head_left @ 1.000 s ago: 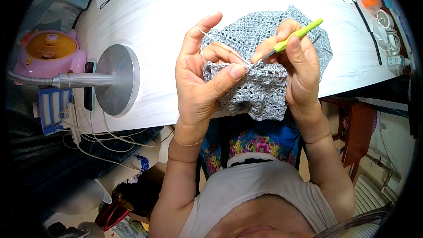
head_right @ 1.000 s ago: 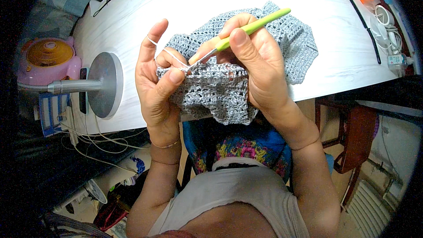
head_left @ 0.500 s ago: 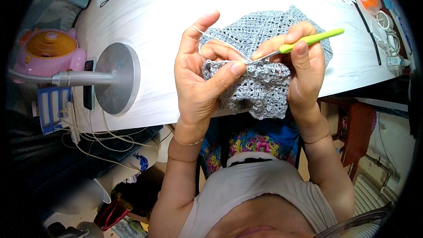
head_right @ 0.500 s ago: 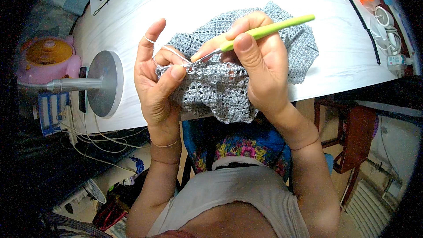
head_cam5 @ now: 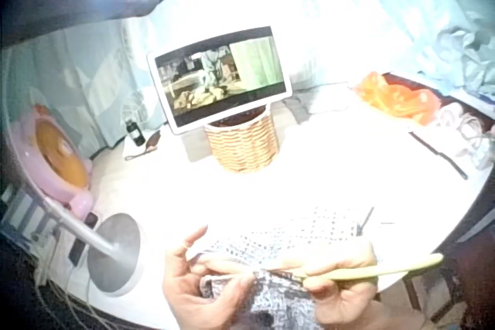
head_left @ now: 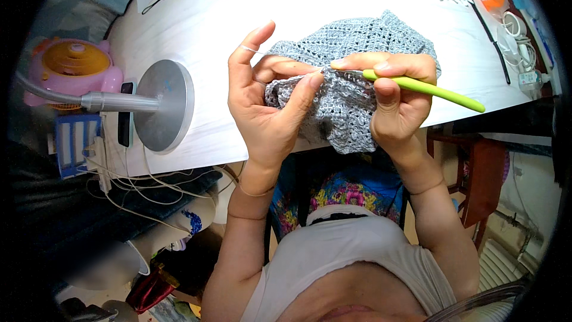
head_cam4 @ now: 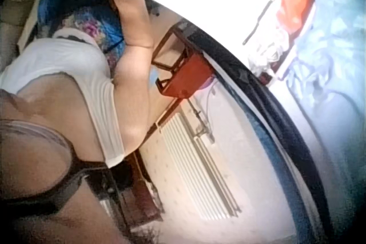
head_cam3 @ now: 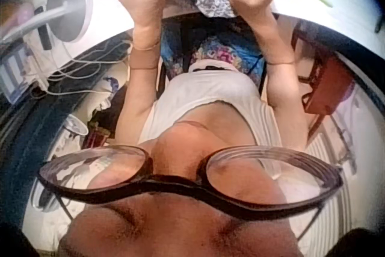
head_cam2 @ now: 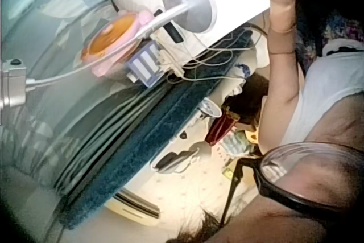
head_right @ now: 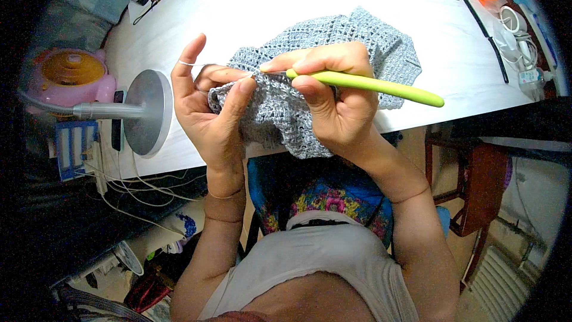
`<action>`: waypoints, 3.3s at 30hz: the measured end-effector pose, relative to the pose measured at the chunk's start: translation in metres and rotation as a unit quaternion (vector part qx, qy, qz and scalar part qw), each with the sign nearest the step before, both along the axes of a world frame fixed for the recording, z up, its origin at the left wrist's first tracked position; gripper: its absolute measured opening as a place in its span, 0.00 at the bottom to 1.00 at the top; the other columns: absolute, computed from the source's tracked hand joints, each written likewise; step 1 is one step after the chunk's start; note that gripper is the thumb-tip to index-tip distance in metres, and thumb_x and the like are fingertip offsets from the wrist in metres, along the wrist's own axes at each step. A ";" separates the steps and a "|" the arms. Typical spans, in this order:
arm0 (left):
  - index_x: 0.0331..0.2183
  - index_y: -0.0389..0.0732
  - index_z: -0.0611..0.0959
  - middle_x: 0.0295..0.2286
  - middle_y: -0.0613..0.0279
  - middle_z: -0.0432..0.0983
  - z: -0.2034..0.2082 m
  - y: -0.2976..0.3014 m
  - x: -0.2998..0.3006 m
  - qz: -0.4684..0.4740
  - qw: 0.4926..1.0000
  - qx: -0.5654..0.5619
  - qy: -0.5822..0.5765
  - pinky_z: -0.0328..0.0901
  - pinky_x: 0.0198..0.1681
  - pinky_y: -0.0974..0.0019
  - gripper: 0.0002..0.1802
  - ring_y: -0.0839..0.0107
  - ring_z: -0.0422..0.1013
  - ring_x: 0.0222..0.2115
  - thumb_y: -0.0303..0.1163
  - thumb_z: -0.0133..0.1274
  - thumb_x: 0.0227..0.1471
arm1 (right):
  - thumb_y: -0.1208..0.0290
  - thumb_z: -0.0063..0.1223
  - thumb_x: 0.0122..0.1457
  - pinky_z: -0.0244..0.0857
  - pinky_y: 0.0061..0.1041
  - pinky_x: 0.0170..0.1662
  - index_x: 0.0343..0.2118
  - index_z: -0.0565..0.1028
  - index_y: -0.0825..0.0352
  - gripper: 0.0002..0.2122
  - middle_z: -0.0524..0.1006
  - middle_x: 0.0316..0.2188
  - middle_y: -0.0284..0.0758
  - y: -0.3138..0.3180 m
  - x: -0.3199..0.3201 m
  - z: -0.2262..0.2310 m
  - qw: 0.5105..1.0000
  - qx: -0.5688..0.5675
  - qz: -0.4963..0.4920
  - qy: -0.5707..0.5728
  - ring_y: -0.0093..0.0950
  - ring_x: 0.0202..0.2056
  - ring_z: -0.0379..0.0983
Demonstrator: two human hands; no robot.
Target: The person crochets a piece of fabric by looping yarn with a crochet hook.
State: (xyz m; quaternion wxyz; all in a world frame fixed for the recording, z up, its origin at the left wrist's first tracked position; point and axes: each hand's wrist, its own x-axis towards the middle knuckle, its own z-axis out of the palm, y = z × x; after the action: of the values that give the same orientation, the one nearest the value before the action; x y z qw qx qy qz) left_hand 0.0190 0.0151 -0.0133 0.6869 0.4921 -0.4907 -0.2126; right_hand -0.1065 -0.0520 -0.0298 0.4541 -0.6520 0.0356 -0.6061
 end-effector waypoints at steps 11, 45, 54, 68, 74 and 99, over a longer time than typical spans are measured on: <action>0.46 0.32 0.62 0.22 0.62 0.73 0.002 0.010 -0.008 0.078 0.993 -0.043 -0.074 0.62 0.32 0.80 0.31 0.79 0.70 0.25 0.18 0.55 0.38 | 0.74 0.48 0.53 0.66 0.20 0.32 0.31 0.64 0.70 0.07 0.74 0.27 0.42 0.002 0.000 0.000 0.997 -0.067 -0.024 -0.026 0.28 0.30 0.73; 0.51 0.32 0.53 0.23 0.63 0.71 0.005 0.011 -0.009 -0.104 0.984 -0.062 0.134 0.61 0.35 0.77 0.38 0.79 0.67 0.27 0.21 0.53 0.40 | 0.62 0.42 0.56 0.67 0.22 0.35 0.33 0.57 0.65 0.12 0.74 0.28 0.48 0.023 -0.016 0.018 0.993 0.106 0.053 -0.011 0.29 0.30 0.72; 0.50 0.31 0.55 0.24 0.63 0.71 0.004 0.005 -0.016 -0.127 0.979 -0.050 0.149 0.61 0.35 0.77 0.36 0.79 0.67 0.27 0.21 0.53 0.40 | 0.63 0.39 0.57 0.70 0.24 0.35 0.35 0.63 0.64 0.10 0.73 0.30 0.42 0.020 -0.013 0.015 0.828 0.471 0.275 -0.130 0.28 0.31 0.73; 0.49 0.31 0.59 0.24 0.54 0.74 -0.005 0.003 -0.019 0.125 0.936 -0.189 -0.269 0.66 0.25 0.73 0.35 0.72 0.71 0.23 0.14 0.53 0.37 | 0.71 0.50 0.52 0.61 0.19 0.44 0.31 0.71 0.67 0.06 0.73 0.30 0.32 0.032 -0.015 0.013 0.744 0.566 0.324 -0.145 0.22 0.35 0.69; 0.51 0.31 0.53 0.23 0.63 0.70 0.005 0.004 -0.017 -0.050 0.994 -0.095 -0.003 0.61 0.33 0.78 0.36 0.79 0.67 0.25 0.20 0.51 0.42 | 0.73 0.51 0.51 0.63 0.21 0.43 0.31 0.70 0.65 0.05 0.73 0.30 0.34 0.032 -0.015 0.000 0.792 0.517 0.267 -0.183 0.23 0.36 0.70; 0.50 0.31 0.57 0.24 0.65 0.69 0.001 0.002 -0.012 -0.272 0.897 0.032 0.346 0.61 0.32 0.81 0.34 0.82 0.65 0.25 0.22 0.51 0.40 | 0.74 0.49 0.52 0.68 0.17 0.37 0.30 0.67 0.66 0.05 0.73 0.29 0.36 0.020 -0.015 -0.004 0.849 0.413 0.282 -0.170 0.24 0.31 0.73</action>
State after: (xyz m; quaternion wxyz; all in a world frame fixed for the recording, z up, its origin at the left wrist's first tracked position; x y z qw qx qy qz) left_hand 0.0074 0.0176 -0.0123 0.7126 0.2568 -0.3293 -0.5638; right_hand -0.1214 -0.0318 -0.0341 0.8315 -0.2734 0.0194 -0.4833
